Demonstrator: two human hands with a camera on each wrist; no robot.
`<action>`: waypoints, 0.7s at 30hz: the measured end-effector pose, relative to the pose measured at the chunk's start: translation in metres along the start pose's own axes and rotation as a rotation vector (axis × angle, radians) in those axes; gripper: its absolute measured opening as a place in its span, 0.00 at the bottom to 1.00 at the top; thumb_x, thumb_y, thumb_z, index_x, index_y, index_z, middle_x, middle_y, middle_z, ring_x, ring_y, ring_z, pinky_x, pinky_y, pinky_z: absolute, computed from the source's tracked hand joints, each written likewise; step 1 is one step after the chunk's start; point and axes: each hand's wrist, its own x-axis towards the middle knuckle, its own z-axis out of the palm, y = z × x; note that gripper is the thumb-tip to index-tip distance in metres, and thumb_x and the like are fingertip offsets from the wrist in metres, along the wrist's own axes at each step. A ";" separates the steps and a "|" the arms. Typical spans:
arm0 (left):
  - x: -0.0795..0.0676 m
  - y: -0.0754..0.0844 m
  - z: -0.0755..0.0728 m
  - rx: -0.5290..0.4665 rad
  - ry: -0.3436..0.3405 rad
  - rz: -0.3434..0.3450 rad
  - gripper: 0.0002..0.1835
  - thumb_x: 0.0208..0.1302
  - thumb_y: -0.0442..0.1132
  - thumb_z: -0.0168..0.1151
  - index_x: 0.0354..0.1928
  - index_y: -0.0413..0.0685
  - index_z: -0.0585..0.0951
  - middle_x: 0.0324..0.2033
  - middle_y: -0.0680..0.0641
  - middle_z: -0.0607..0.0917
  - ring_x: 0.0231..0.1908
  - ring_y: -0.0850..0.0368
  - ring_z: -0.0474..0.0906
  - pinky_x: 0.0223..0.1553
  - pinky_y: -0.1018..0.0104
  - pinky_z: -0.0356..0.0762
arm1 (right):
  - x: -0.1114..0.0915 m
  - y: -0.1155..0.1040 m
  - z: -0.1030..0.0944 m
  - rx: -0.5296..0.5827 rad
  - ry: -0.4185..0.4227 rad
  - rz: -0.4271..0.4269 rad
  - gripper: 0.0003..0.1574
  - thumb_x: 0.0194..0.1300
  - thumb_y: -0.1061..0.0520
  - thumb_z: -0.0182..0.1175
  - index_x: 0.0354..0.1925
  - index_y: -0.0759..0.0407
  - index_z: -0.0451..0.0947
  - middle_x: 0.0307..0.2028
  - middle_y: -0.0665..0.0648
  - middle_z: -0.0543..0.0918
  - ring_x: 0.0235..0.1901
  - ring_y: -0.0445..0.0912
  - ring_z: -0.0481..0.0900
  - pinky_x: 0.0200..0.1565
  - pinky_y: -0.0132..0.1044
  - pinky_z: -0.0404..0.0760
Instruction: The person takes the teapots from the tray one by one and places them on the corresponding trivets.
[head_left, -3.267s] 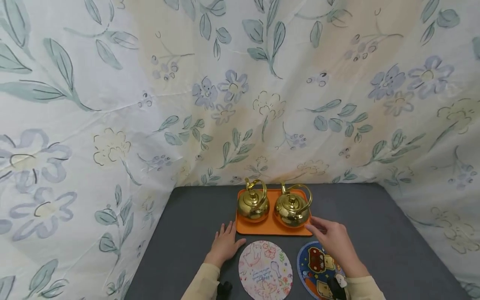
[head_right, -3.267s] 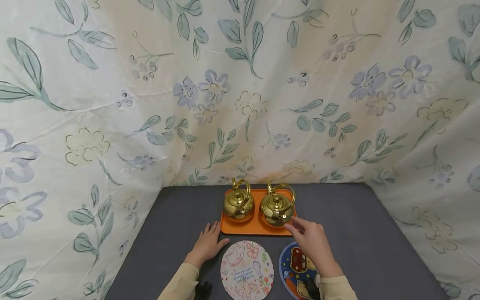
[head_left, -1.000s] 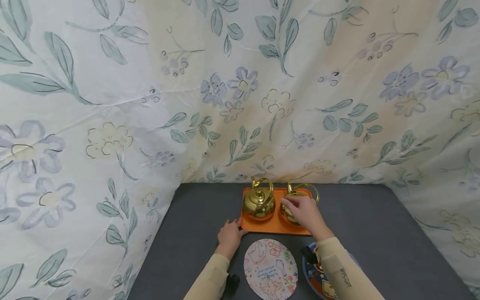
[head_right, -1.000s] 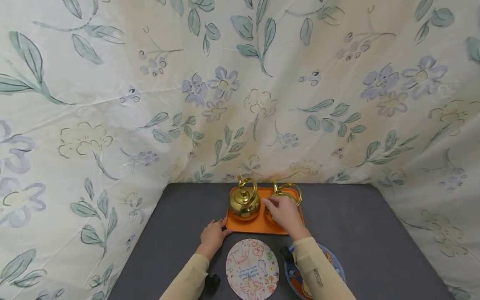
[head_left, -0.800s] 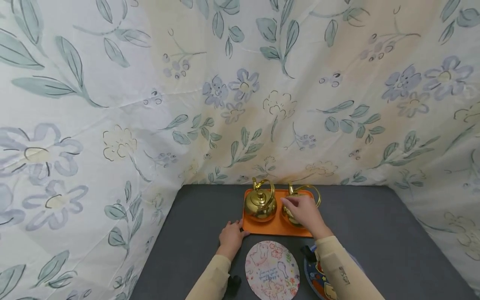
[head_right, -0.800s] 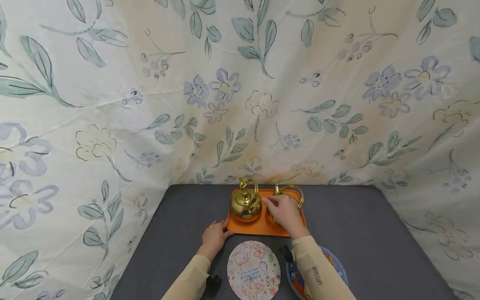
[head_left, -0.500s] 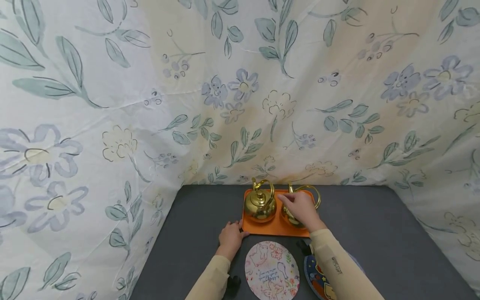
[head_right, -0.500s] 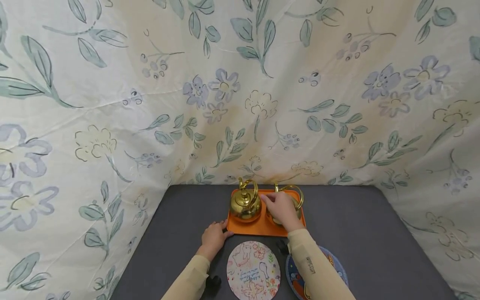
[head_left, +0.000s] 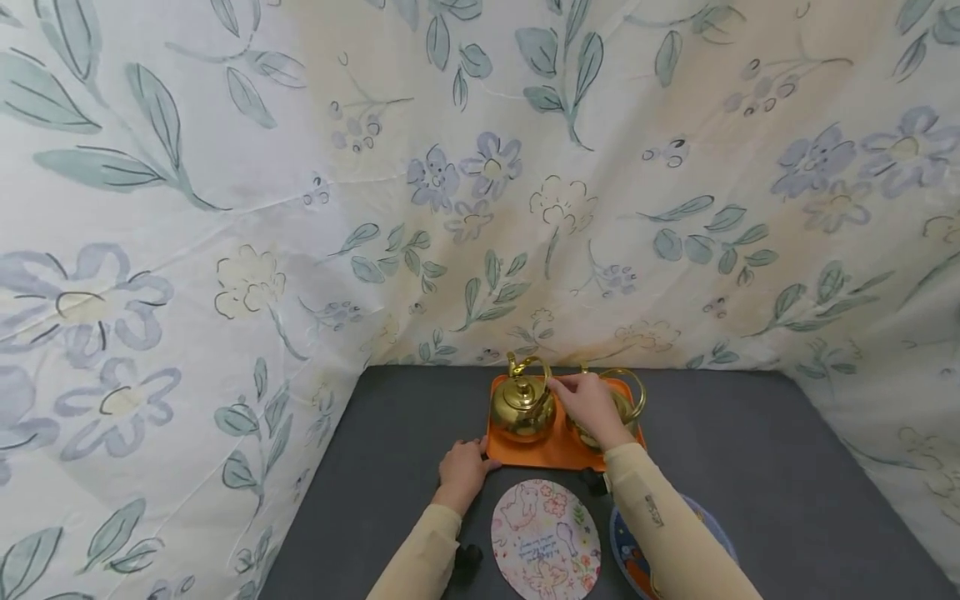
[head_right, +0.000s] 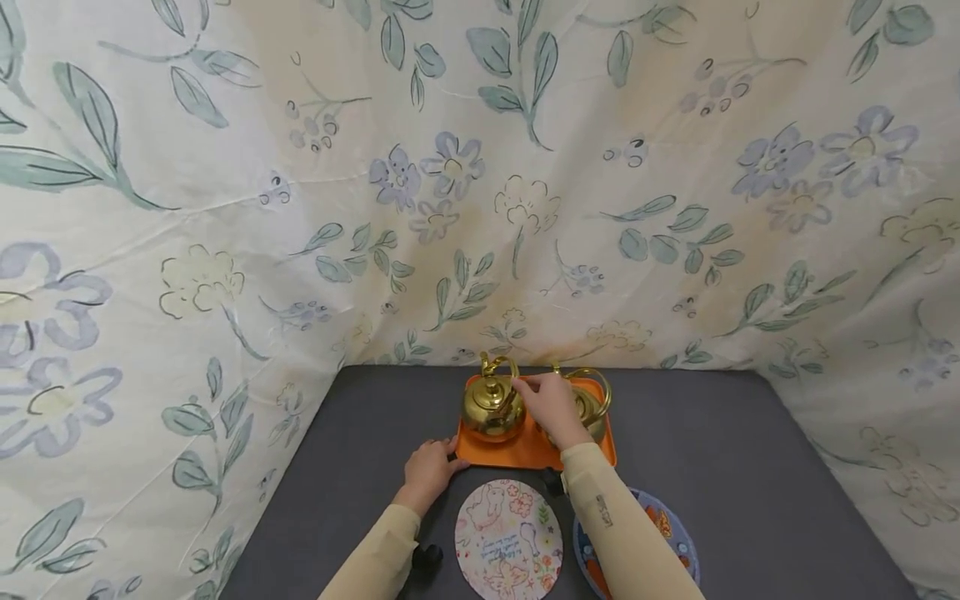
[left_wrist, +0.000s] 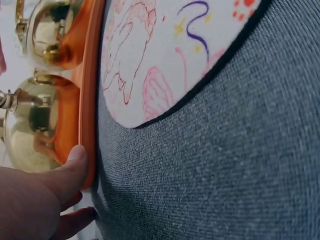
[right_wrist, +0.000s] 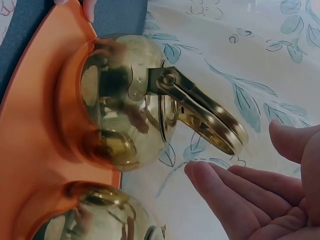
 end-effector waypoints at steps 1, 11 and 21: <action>0.001 0.000 0.000 0.001 0.000 0.003 0.34 0.60 0.58 0.69 0.67 0.55 0.79 0.59 0.45 0.84 0.56 0.37 0.80 0.50 0.40 0.80 | 0.002 0.000 0.001 0.000 0.003 0.000 0.31 0.72 0.36 0.58 0.53 0.60 0.87 0.45 0.61 0.89 0.32 0.47 0.85 0.33 0.40 0.79; 0.003 0.001 0.007 -0.005 0.000 -0.012 0.34 0.58 0.58 0.71 0.66 0.54 0.80 0.59 0.44 0.84 0.55 0.37 0.80 0.49 0.40 0.81 | 0.010 0.003 0.010 -0.023 0.022 0.020 0.45 0.72 0.32 0.56 0.63 0.70 0.77 0.56 0.70 0.83 0.52 0.61 0.84 0.51 0.55 0.83; 0.004 0.002 0.004 -0.006 0.019 -0.028 0.33 0.58 0.58 0.72 0.65 0.53 0.81 0.58 0.44 0.85 0.55 0.38 0.81 0.50 0.42 0.81 | 0.019 -0.001 0.013 -0.010 0.042 -0.041 0.34 0.73 0.39 0.58 0.53 0.69 0.84 0.47 0.71 0.87 0.41 0.59 0.87 0.44 0.53 0.85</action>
